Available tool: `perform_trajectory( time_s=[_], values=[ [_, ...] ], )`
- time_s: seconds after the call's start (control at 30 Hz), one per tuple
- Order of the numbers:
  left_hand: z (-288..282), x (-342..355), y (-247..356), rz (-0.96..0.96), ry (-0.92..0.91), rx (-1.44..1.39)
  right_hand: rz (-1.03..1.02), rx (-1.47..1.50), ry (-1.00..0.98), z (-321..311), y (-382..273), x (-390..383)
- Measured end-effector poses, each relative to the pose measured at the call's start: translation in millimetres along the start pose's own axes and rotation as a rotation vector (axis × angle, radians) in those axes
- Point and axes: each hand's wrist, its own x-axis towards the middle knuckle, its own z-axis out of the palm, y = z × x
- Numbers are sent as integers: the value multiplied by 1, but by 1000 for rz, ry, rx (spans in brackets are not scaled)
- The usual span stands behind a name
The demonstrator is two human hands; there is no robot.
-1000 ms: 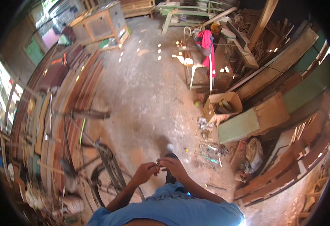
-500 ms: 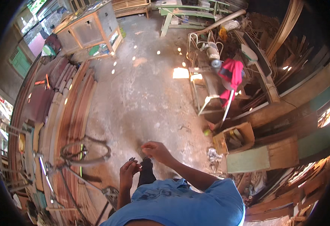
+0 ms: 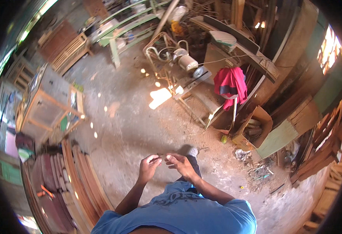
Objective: The person walks through a cluttered workshop, picks up a small metal object, and sits on the floor to inspect it. They then stand and use a bench grinder to sharpen the object, holding it against the spinning wheel with both hands.
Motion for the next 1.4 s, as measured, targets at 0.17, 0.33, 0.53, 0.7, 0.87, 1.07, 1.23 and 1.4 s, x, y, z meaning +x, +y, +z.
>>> perform_trajectory(
  time_s=[0.17, 0.33, 0.53, 0.7, 0.87, 1.07, 1.23, 1.4],
  values=[
    [8, 149, 11, 275, 5, 535, 31, 364, 98, -16, -38, 130],
    [15, 269, 37, 322, -2, 597, 152, 332, 145, -52, -102, 239],
    [17, 403, 37, 247, -399, 393, 57, 468, 275, -91, -145, 305],
    [31, 579, -35, -254, -505, -16, -10, 640, 636, -131, -154, 342],
    [93, 753, -115, -610, -476, -221, 97, 678, 934, -133, -164, 381],
    [159, 835, -159, -875, -490, -255, 61, 746, 1200, -95, -198, 413],
    [168, 831, -168, -880, -412, -335, 50, 848, 1266, -66, -203, 437],
    [169, 832, -161, -1009, -200, -599, 52, 803, 1301, -78, -210, 469]
  ],
)
